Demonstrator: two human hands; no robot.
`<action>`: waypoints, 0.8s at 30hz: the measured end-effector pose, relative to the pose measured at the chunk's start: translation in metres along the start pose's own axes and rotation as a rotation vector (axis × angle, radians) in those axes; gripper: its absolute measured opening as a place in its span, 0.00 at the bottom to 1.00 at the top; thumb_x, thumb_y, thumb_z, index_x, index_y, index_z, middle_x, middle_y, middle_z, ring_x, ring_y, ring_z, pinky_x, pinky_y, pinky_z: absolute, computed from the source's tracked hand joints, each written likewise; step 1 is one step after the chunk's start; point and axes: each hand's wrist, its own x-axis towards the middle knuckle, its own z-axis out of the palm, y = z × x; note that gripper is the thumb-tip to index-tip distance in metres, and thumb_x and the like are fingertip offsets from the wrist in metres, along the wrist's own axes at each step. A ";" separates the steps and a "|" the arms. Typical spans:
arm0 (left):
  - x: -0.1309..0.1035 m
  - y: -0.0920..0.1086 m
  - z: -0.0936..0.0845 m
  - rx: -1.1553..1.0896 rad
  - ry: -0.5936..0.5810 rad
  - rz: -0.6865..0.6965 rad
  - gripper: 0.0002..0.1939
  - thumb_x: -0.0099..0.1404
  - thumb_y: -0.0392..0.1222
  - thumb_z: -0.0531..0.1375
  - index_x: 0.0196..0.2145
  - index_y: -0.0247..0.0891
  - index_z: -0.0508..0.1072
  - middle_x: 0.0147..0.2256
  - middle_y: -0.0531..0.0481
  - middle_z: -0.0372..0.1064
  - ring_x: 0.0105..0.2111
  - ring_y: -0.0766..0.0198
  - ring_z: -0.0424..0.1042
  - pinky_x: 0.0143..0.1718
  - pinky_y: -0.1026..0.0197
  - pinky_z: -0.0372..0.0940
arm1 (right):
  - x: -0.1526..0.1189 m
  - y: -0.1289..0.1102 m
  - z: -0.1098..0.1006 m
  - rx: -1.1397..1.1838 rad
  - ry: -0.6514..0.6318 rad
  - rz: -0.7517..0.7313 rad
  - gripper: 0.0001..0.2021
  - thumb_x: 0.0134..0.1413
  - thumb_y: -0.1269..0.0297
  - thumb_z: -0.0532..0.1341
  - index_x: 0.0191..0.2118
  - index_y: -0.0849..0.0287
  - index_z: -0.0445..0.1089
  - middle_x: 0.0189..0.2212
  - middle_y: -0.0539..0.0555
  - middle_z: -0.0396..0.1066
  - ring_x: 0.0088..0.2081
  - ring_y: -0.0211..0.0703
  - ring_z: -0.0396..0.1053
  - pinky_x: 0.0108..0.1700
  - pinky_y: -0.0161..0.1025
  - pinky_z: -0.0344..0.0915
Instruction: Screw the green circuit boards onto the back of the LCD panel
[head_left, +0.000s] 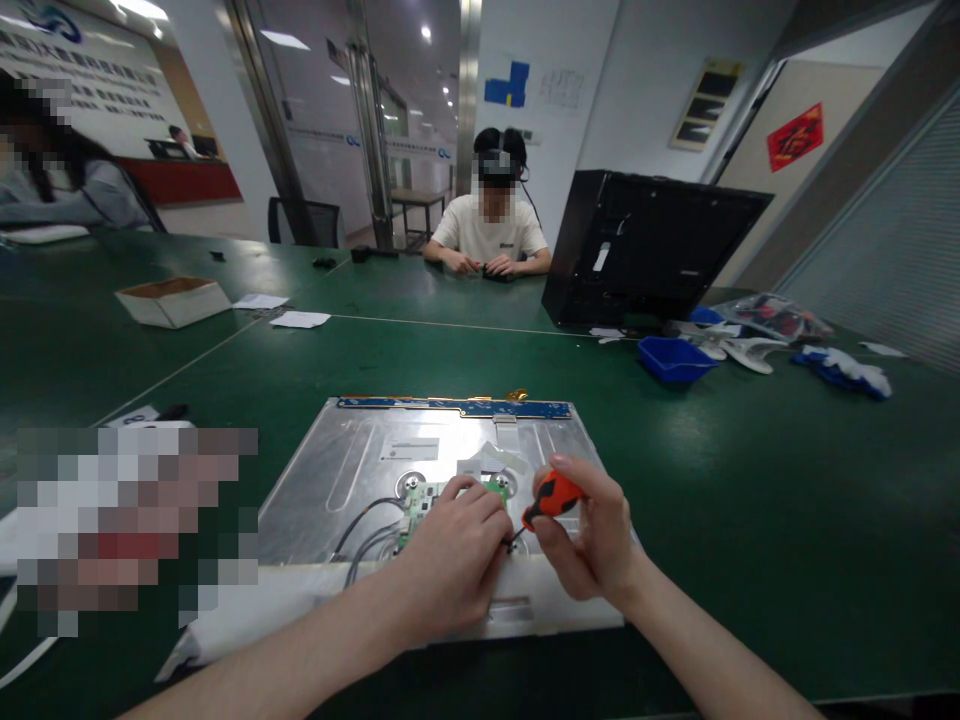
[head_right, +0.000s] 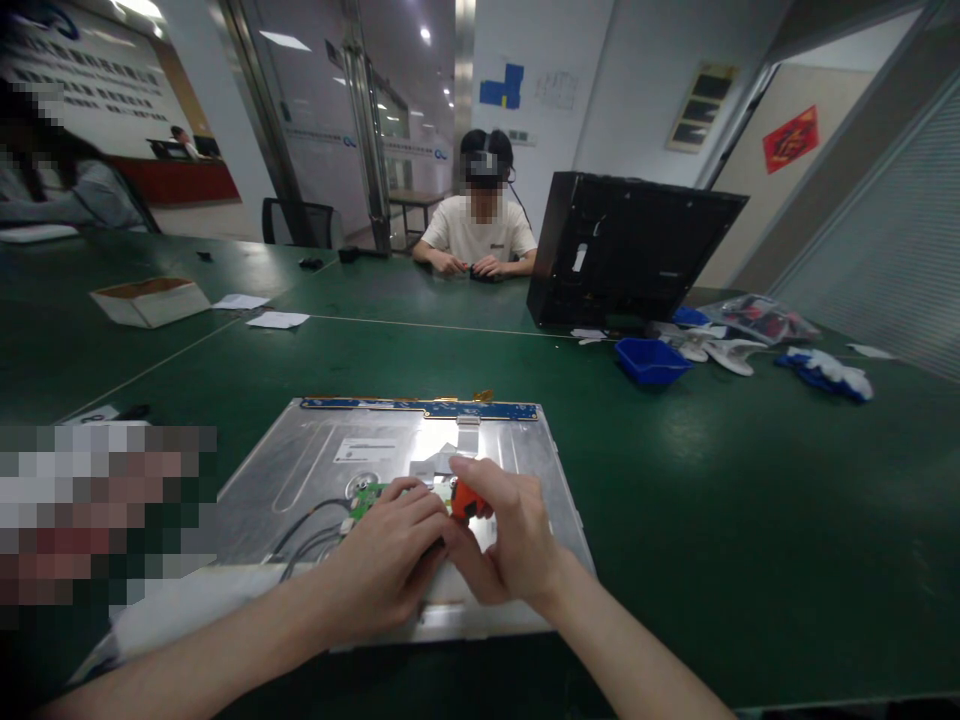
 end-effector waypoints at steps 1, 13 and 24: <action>0.000 0.000 0.000 0.002 -0.001 0.001 0.07 0.62 0.33 0.53 0.36 0.37 0.70 0.36 0.46 0.70 0.40 0.56 0.66 0.51 0.48 0.54 | 0.000 0.000 -0.001 0.030 -0.016 0.016 0.28 0.54 0.72 0.54 0.62 0.59 0.51 0.32 0.52 0.66 0.25 0.40 0.65 0.23 0.38 0.64; 0.000 -0.001 0.001 0.009 0.002 0.000 0.07 0.63 0.34 0.53 0.37 0.37 0.70 0.37 0.45 0.70 0.40 0.55 0.66 0.51 0.47 0.54 | 0.003 -0.002 0.002 -0.167 0.067 -0.024 0.30 0.53 0.74 0.60 0.61 0.56 0.52 0.26 0.47 0.65 0.22 0.38 0.63 0.21 0.36 0.64; 0.000 0.000 -0.001 0.017 -0.005 -0.003 0.07 0.63 0.33 0.53 0.37 0.37 0.70 0.37 0.46 0.69 0.39 0.56 0.66 0.51 0.47 0.54 | 0.004 -0.003 -0.004 0.024 -0.044 0.046 0.26 0.56 0.72 0.52 0.61 0.59 0.52 0.33 0.54 0.67 0.27 0.41 0.66 0.25 0.40 0.65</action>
